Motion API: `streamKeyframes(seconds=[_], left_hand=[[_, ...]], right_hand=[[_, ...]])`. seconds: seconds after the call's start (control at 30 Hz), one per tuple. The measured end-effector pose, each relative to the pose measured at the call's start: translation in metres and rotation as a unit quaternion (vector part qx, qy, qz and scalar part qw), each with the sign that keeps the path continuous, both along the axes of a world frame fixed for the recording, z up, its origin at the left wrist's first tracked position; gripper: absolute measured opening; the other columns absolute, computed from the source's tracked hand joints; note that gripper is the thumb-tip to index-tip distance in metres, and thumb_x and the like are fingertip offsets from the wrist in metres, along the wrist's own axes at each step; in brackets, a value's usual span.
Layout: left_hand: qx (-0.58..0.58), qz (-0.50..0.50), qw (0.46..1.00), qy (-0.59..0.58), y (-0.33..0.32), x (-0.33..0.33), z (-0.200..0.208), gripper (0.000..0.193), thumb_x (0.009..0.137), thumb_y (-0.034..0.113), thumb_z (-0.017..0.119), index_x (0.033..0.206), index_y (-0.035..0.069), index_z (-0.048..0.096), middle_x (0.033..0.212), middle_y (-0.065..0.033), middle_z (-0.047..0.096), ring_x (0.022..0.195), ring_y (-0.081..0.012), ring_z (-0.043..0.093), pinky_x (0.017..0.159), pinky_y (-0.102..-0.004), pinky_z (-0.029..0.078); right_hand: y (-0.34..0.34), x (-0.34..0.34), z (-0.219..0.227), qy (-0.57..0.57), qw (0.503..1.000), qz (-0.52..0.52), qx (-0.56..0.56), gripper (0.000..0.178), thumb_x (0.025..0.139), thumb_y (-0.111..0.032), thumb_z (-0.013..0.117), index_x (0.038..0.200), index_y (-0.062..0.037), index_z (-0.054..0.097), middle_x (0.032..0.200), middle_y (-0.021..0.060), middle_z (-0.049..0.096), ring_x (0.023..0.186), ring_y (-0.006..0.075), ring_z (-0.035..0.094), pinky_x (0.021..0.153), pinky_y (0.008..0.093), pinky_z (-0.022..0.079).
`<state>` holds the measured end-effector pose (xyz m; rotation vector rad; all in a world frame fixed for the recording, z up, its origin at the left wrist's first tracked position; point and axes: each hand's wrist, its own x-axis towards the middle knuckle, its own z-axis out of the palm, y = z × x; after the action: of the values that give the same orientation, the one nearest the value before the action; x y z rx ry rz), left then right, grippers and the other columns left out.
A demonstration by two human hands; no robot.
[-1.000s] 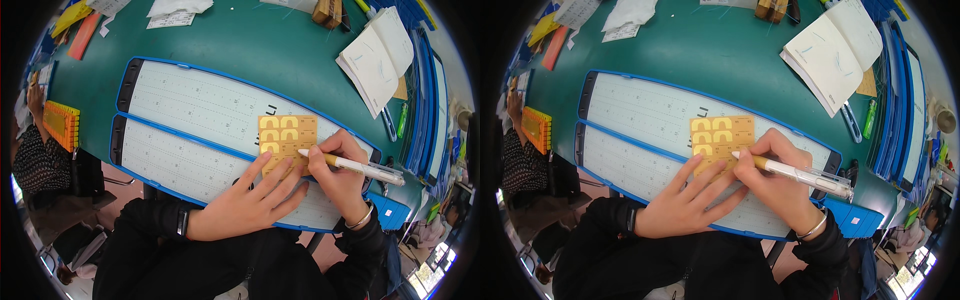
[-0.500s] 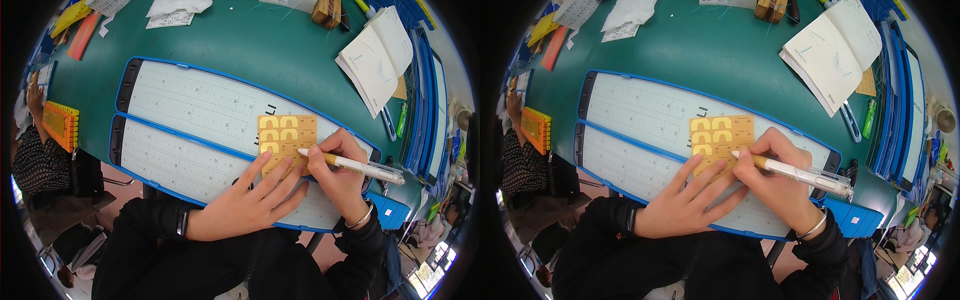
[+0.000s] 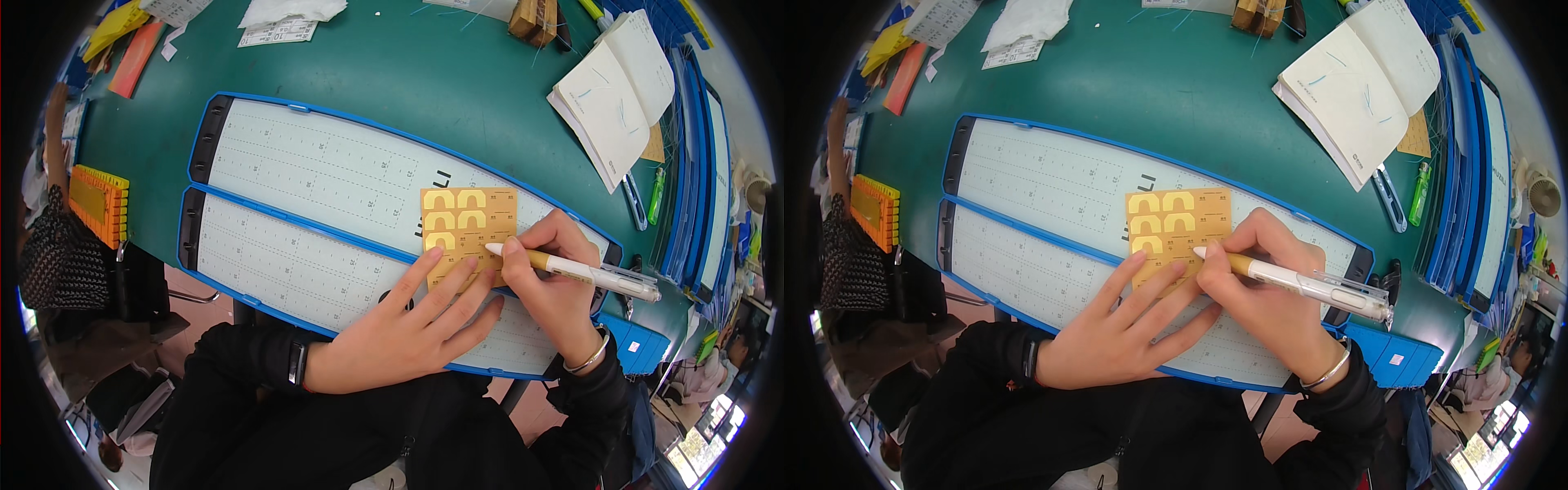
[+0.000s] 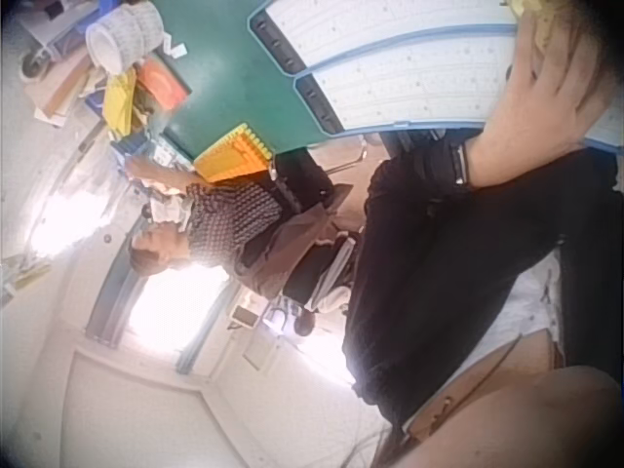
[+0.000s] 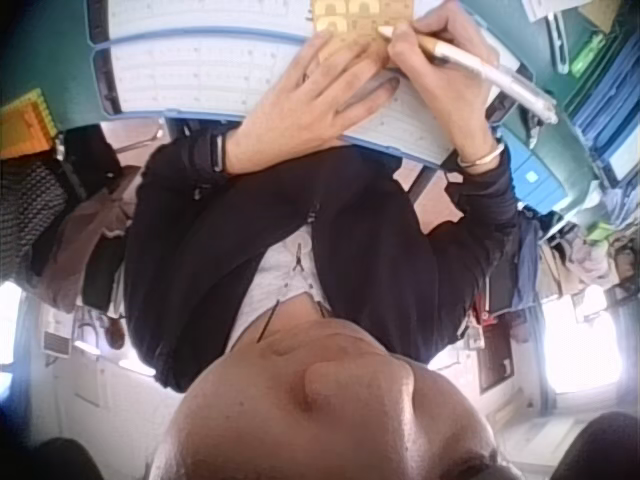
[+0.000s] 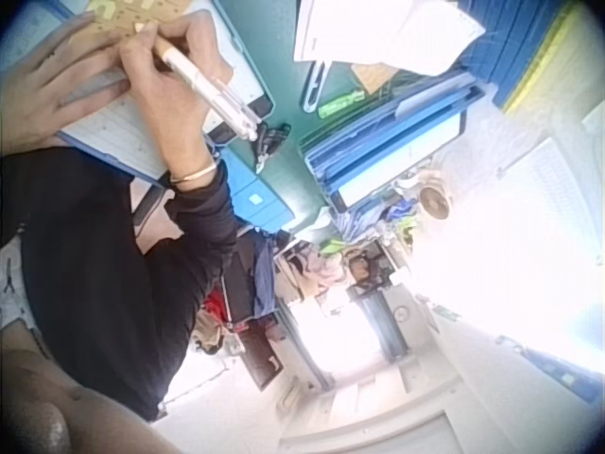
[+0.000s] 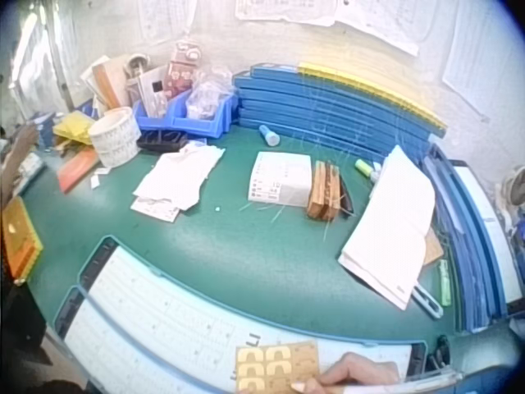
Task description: Marking labels and organizing electronic component folders at a workbench.
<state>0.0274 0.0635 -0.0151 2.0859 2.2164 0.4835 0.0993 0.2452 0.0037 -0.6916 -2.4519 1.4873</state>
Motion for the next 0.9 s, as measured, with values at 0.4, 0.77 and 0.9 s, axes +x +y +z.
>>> streamKeyframes(seconds=[0.4,0.77,0.9], left_hand=[[-0.003,0.001,1.000,0.000,-0.0006,0.0001,0.0012,0.042,0.085,0.028,0.055,0.125,0.017,0.055,0.134,-0.0110,0.045,0.130,-0.0276,0.043,0.110,-0.0523,0.033],[-0.019,-0.001,1.000,-0.021,0.0012,-0.0008,0.0031,0.049,0.083,0.038,0.058,0.128,0.019,0.054,0.140,-0.0134,0.042,0.131,-0.0264,0.042,0.110,-0.0566,0.025],[-0.007,0.027,0.999,-0.016,-0.0040,0.0023,0.0009,0.053,0.079,0.041,0.063,0.127,0.021,0.056,0.139,-0.0132,0.042,0.130,-0.0229,0.039,0.110,-0.0582,0.024]], right_hand=[[-0.0010,-0.0008,0.0005,0.003,1.000,-0.005,-0.012,0.019,0.078,-0.006,0.070,0.072,-0.0019,0.053,0.061,0.0027,0.059,0.055,0.0033,0.055,0.050,0.0199,0.044],[-0.0012,0.0021,-0.0022,0.037,0.998,-0.018,-0.040,0.015,0.080,-0.003,0.068,0.076,-0.0007,0.054,0.061,0.0041,0.061,0.056,0.0042,0.056,0.051,0.0193,0.043],[-0.0006,0.0010,-0.0054,0.043,0.998,-0.025,-0.048,0.015,0.080,-0.004,0.069,0.076,-0.0008,0.054,0.061,0.0042,0.061,0.055,0.0040,0.055,0.050,0.0196,0.043]])
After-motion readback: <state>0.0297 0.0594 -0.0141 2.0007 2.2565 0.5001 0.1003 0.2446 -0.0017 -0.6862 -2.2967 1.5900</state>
